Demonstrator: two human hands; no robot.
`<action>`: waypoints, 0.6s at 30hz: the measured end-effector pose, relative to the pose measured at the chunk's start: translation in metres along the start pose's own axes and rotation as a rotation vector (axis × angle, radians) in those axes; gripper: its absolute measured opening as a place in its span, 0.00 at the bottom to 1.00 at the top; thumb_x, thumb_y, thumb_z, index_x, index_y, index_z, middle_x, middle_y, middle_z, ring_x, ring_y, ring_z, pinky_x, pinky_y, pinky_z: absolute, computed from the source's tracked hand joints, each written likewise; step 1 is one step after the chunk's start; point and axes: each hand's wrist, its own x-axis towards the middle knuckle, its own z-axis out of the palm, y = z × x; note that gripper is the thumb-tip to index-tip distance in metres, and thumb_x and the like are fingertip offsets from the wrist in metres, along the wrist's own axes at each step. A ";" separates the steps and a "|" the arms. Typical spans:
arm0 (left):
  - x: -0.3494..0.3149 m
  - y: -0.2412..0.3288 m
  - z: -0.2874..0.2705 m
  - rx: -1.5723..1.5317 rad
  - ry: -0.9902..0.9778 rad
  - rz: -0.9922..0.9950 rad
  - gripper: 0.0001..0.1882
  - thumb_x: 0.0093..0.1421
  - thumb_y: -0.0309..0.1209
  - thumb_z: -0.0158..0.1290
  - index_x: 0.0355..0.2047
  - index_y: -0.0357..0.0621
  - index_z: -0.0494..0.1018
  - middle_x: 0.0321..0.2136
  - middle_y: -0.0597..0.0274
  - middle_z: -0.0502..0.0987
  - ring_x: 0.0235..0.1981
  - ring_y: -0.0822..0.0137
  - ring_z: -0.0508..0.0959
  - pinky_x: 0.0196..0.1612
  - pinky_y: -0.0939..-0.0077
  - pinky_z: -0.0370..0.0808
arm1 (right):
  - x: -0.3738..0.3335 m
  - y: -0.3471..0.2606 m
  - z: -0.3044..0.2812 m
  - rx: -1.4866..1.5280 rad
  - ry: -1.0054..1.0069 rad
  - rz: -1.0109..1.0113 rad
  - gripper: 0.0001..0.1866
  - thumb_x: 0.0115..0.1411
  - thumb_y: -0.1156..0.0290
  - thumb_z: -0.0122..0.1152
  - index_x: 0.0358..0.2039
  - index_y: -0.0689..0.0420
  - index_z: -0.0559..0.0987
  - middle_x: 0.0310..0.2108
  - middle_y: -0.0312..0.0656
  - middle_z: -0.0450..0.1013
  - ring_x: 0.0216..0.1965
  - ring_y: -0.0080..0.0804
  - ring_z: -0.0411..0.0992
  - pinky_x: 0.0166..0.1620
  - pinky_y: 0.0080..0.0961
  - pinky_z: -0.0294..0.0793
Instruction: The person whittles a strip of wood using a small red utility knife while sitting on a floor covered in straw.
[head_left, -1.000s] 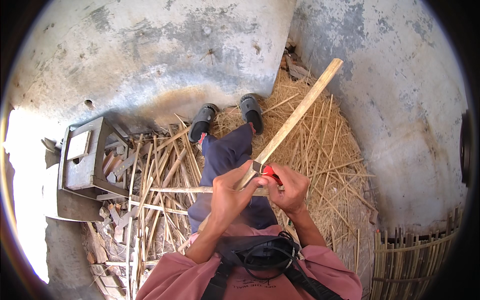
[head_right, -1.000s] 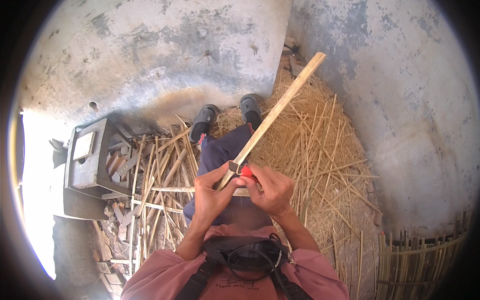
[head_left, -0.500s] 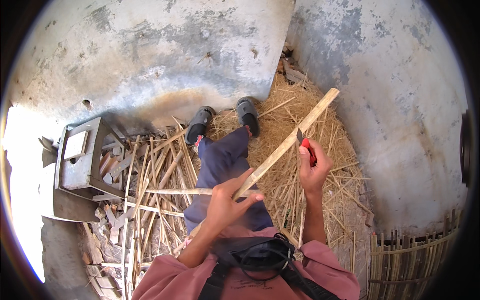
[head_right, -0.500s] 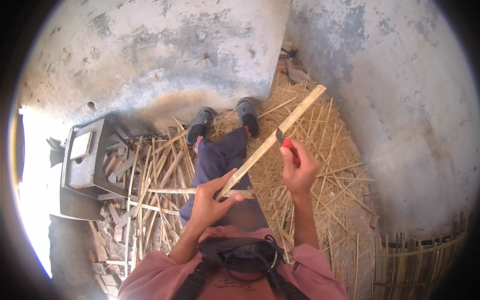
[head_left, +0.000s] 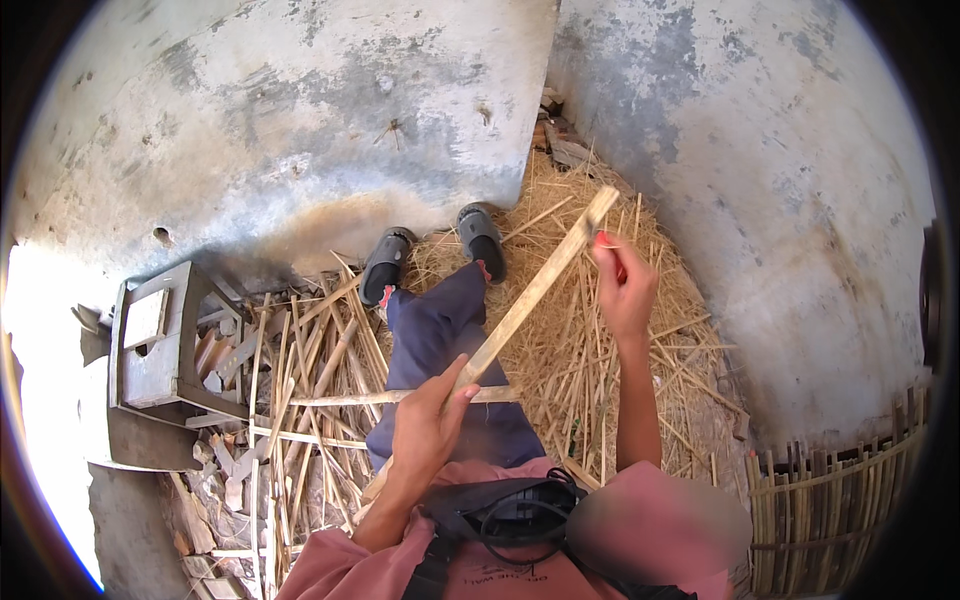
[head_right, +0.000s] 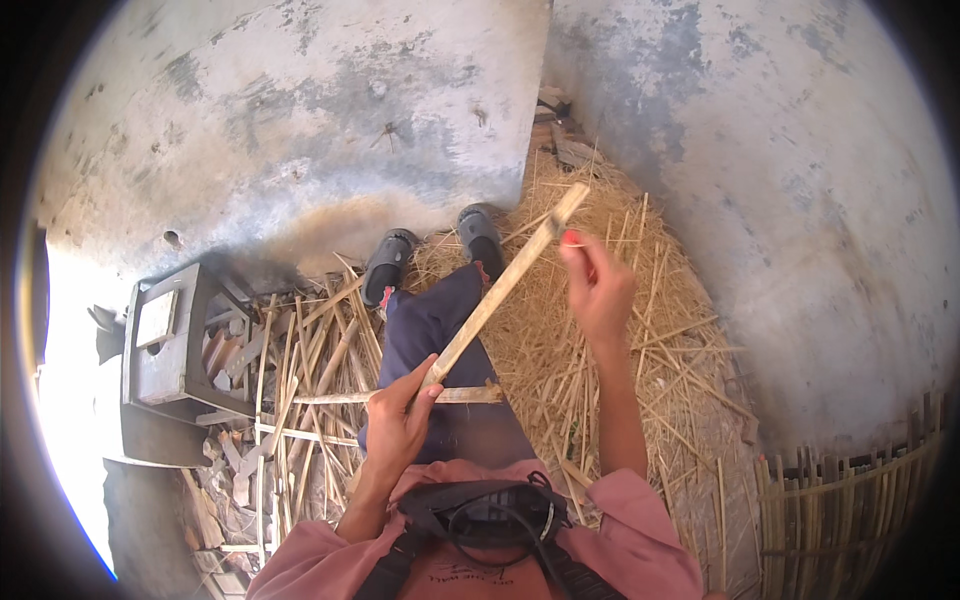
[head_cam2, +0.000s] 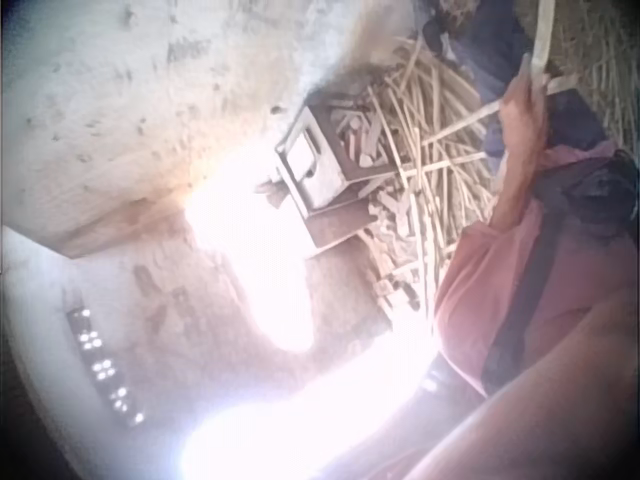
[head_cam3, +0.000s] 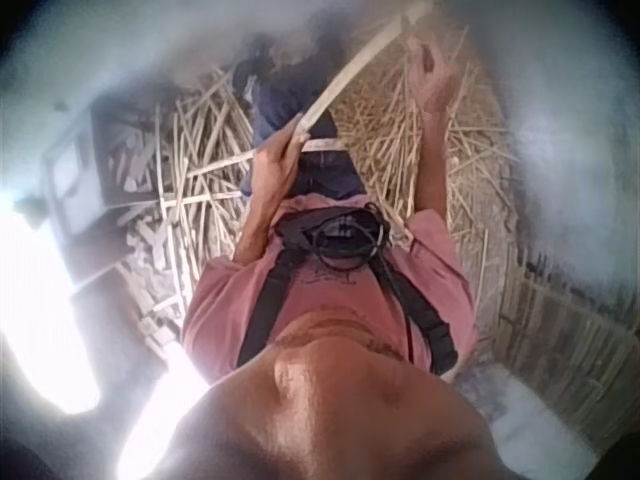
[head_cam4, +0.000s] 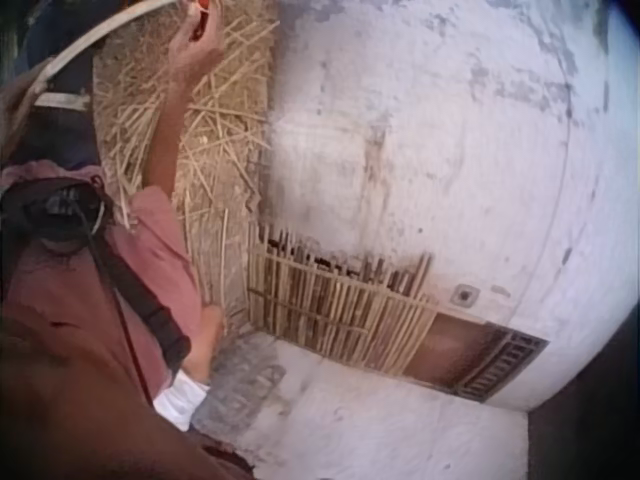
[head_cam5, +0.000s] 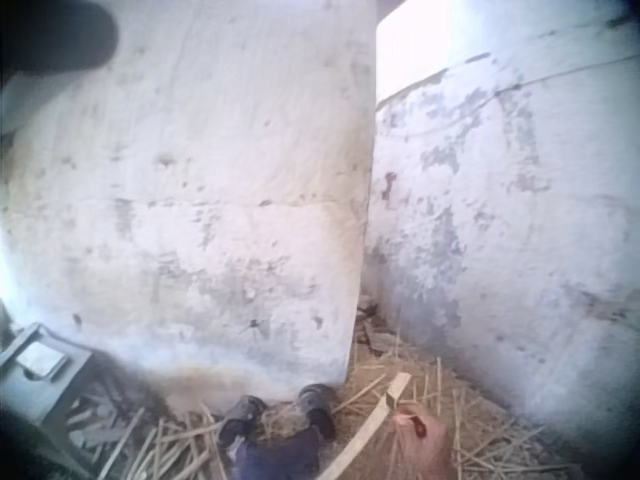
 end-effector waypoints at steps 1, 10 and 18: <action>-0.005 -0.005 -0.001 0.020 -0.014 -0.003 0.24 0.70 0.38 0.63 0.62 0.39 0.79 0.34 0.42 0.84 0.33 0.46 0.85 0.40 0.61 0.79 | 0.009 0.019 0.000 -0.017 0.009 0.084 0.19 0.74 0.56 0.65 0.48 0.61 0.87 0.22 0.33 0.76 0.18 0.22 0.67 0.23 0.23 0.60; -0.018 -0.046 -0.010 0.131 -0.036 0.005 0.24 0.68 0.41 0.64 0.59 0.39 0.81 0.37 0.44 0.85 0.38 0.41 0.85 0.42 0.55 0.80 | 0.010 0.227 -0.065 -0.639 -0.574 0.476 0.32 0.70 0.41 0.61 0.46 0.63 0.86 0.35 0.53 0.83 0.37 0.50 0.82 0.44 0.43 0.77; 0.011 -0.023 -0.008 -0.075 -0.005 -0.015 0.16 0.68 0.33 0.65 0.50 0.35 0.81 0.34 0.50 0.83 0.33 0.57 0.82 0.40 0.65 0.77 | -0.064 0.155 -0.035 -0.458 -0.781 0.544 0.30 0.69 0.41 0.63 0.48 0.59 0.86 0.35 0.53 0.82 0.37 0.46 0.81 0.44 0.41 0.77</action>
